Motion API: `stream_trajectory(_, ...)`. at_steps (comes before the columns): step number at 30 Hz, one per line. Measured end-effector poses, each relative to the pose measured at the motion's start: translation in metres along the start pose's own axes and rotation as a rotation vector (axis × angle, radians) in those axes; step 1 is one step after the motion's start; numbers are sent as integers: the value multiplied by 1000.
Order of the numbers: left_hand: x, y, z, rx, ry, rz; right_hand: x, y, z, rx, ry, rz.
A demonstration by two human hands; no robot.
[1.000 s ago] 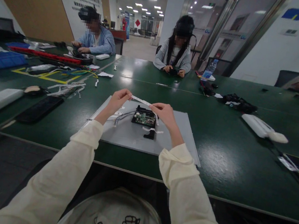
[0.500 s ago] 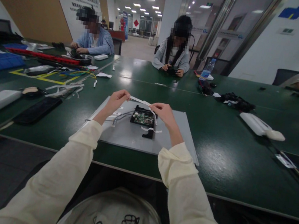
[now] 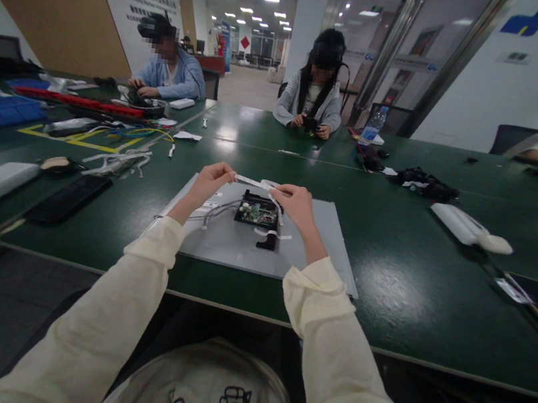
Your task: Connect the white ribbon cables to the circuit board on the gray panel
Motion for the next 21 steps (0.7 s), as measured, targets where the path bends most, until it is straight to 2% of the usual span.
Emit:
stream_trajectory(5, -1, 0, 0, 5, 28, -56, -1, -1, 2, 60, 38, 46)
stream_trajectory(8, -3, -3, -1, 6, 39, -68, 0, 0, 1, 76, 15, 0)
stream_trajectory(16, -7, -10, -3, 28, 58, -48, 5, 8, -4, 41, -80, -169)
stream_trajectory(21, -6, -10, -3, 44, 39, 7, 4, 7, -4, 3, -25, -110)
Point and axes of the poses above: each hand's wrist, its own z-axis away from the middle knuckle, its own x-axis out of the palm, y = z × x, the point moved 2 cm from there along -z, towards the middle knuckle, and after that the axes turned 15 degrees about -y, right-handed, at the moved point
